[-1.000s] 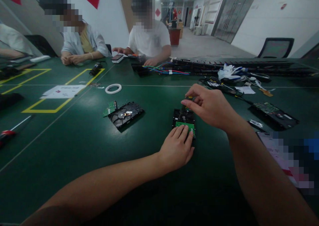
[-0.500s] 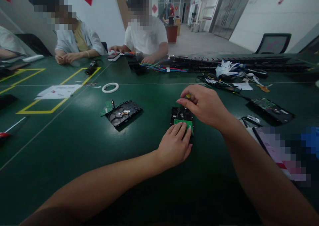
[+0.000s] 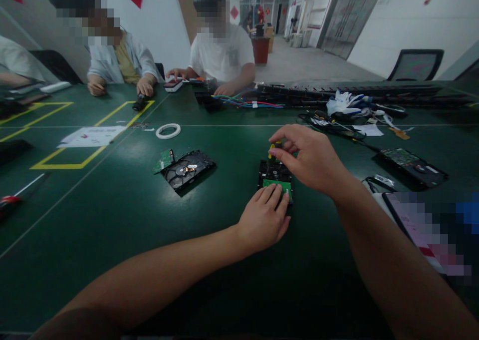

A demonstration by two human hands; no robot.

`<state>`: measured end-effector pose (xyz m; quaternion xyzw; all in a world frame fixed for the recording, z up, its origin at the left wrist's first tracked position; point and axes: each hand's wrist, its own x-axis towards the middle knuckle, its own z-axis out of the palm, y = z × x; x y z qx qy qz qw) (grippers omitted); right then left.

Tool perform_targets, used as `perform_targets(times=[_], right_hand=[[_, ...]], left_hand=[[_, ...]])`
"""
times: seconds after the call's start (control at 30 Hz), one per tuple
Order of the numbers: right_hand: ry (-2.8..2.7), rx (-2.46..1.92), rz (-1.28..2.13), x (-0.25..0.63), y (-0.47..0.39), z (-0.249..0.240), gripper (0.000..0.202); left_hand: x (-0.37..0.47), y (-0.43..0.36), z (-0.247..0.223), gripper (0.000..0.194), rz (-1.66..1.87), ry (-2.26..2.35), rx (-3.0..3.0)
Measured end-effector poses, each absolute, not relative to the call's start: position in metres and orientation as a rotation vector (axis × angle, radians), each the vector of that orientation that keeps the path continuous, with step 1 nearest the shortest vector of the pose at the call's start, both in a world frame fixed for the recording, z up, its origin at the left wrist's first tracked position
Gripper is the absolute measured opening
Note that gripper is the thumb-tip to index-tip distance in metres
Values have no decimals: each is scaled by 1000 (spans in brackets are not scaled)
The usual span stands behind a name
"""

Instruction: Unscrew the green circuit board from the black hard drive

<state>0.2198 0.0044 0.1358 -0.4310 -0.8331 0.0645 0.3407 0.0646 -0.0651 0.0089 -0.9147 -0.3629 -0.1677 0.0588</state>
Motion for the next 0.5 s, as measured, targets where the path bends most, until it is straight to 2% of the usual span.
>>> perform_targets(times=[0.23,0.4,0.5], right_hand=[[-2214,-1110,122,222,4,139,10],[-2188,-1221,7,221,3,141,29],[-2191,-1225,-26,221,2,141,28]], left_hand=[[64,-65,8,56,-506,-1102,-2778],[64,-65,9,56,-518,-1106,-2774],[65,-65,10,55,-507,-1111,-2777]])
